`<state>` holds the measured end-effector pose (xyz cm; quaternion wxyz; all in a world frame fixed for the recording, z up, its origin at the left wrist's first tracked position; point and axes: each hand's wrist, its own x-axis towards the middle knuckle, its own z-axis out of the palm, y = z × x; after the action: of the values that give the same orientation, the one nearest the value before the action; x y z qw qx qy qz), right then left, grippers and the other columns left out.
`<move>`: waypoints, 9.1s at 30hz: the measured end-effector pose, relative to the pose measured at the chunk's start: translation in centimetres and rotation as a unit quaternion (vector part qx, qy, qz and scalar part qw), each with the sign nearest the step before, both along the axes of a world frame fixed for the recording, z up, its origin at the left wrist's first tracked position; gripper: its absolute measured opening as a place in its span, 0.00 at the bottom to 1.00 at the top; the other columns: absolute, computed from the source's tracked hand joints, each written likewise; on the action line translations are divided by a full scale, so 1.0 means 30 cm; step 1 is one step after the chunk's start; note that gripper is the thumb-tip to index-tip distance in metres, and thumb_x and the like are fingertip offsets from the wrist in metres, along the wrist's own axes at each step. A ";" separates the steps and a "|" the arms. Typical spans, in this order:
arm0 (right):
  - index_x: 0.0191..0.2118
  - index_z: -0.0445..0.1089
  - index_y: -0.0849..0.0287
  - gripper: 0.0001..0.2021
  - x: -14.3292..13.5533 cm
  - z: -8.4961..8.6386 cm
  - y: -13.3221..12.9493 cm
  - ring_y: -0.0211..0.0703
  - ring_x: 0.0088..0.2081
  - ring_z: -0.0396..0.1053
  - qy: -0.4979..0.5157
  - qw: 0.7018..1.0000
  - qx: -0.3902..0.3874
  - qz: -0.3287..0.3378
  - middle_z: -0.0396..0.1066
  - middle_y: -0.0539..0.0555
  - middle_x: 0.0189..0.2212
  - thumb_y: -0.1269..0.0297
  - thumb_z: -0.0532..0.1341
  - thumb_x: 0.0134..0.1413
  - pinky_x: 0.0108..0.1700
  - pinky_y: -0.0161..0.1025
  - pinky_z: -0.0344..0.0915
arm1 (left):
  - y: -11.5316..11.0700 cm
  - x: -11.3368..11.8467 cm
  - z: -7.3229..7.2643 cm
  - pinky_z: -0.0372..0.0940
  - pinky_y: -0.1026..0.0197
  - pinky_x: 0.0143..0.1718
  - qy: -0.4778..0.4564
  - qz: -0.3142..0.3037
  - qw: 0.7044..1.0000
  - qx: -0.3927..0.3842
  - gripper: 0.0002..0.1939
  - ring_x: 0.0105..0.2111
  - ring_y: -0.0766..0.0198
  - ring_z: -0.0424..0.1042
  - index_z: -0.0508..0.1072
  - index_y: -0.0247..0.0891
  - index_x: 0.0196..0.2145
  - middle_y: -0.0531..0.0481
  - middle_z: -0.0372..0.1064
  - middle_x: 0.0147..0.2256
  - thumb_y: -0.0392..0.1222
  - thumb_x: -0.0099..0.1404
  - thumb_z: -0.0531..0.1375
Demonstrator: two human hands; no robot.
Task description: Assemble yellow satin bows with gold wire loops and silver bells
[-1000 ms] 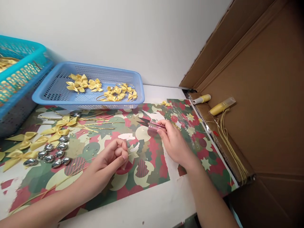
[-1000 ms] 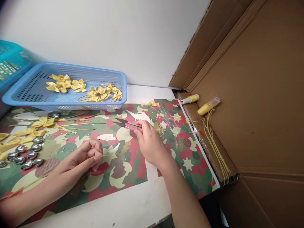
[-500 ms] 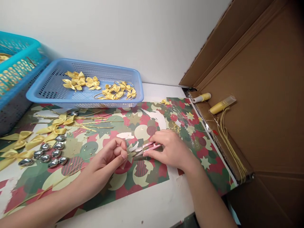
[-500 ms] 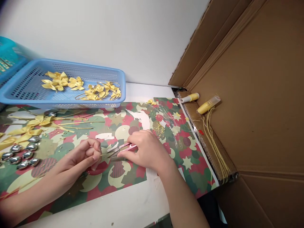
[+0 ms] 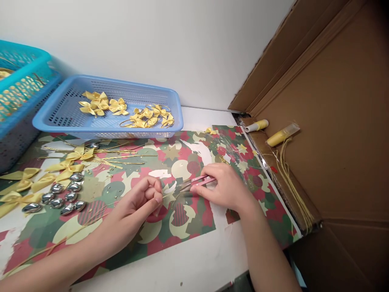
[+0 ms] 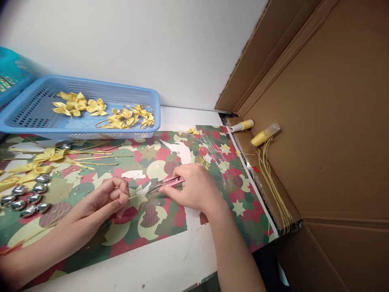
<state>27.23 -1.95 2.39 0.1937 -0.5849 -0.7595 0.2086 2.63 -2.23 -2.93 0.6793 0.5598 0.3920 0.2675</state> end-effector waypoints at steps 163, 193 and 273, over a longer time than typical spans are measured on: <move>0.30 0.62 0.55 0.09 -0.190 -0.085 -0.053 0.40 0.36 0.63 0.176 0.980 0.038 0.087 0.68 0.48 0.30 0.65 0.57 0.63 0.44 0.41 0.56 | 0.010 0.022 0.033 0.56 0.63 0.26 0.072 0.049 0.967 0.237 0.15 0.25 0.66 0.59 0.57 0.40 0.23 0.55 0.59 0.24 0.41 0.68 0.48; 0.30 0.65 0.55 0.09 -0.207 -0.096 -0.049 0.40 0.36 0.66 0.302 0.942 -0.141 0.026 0.64 0.49 0.30 0.60 0.59 0.60 0.36 0.36 0.65 | 0.042 0.005 0.027 0.55 0.61 0.31 -0.013 -0.027 0.996 0.086 0.11 0.31 0.62 0.56 0.53 0.40 0.21 0.53 0.53 0.30 0.40 0.61 0.47; 0.29 0.74 0.56 0.02 -0.174 -0.076 -0.034 0.36 0.30 0.64 0.345 0.929 -0.107 -0.076 0.72 0.49 0.29 0.65 0.66 0.50 0.31 0.34 0.60 | 0.028 0.007 0.005 0.54 0.64 0.29 -0.023 0.064 0.997 0.045 0.06 0.28 0.66 0.57 0.65 0.43 0.34 0.56 0.58 0.29 0.40 0.69 0.50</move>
<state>22.01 -2.96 0.12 0.3956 -0.5502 -0.5718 0.4624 2.84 -1.40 -2.78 0.6436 0.5577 0.3986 0.3405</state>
